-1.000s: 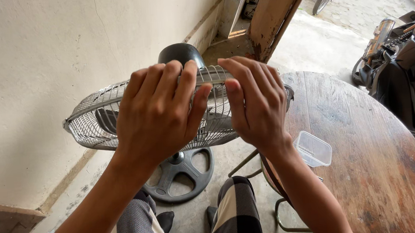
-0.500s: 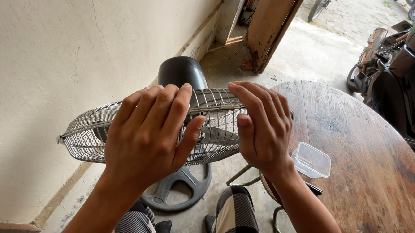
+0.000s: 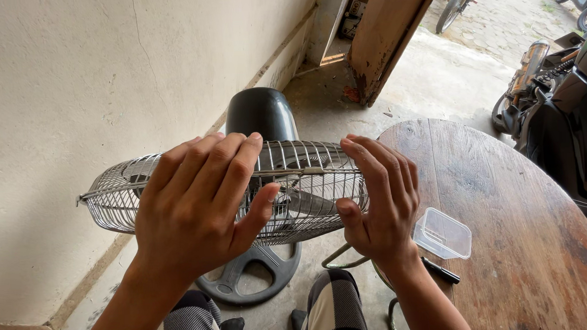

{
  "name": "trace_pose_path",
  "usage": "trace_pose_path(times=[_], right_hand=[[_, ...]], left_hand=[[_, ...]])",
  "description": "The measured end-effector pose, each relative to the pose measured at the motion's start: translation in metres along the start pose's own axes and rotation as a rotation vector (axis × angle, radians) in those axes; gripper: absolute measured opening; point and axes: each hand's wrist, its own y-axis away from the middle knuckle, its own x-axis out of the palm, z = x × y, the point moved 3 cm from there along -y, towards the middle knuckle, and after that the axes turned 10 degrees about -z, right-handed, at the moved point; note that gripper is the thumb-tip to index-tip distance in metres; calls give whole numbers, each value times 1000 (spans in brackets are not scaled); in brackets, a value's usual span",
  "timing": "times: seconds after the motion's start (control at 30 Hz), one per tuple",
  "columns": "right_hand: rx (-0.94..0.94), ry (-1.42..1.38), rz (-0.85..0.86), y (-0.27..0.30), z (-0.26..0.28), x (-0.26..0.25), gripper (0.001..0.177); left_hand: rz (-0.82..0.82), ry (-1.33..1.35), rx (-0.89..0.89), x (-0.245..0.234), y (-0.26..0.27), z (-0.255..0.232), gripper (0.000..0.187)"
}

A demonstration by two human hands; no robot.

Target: The person repeatedly handles the front wire cage of a standing electric fan, pressing and rotating it by hand. A screwdriver and small plastic container are visible on a nearby table, but the person does not use them. The fan remains assembled and the cage is not removed.

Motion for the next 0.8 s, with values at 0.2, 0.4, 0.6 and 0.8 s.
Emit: trace_pose_path(times=[0.2, 0.4, 0.6, 0.8], right_hand=[[8, 11, -18, 6, -10, 2, 67], [46, 20, -31, 17, -14, -1, 75], [62, 13, -41, 24, -17, 0, 75], [76, -1, -54, 32, -21, -1, 76]], left_hand=[[2, -10, -2, 2, 1, 8, 42], [1, 10, -16, 0, 6, 15, 41], [1, 13, -2, -1, 6, 17, 40], [6, 13, -3, -1, 10, 20, 41]])
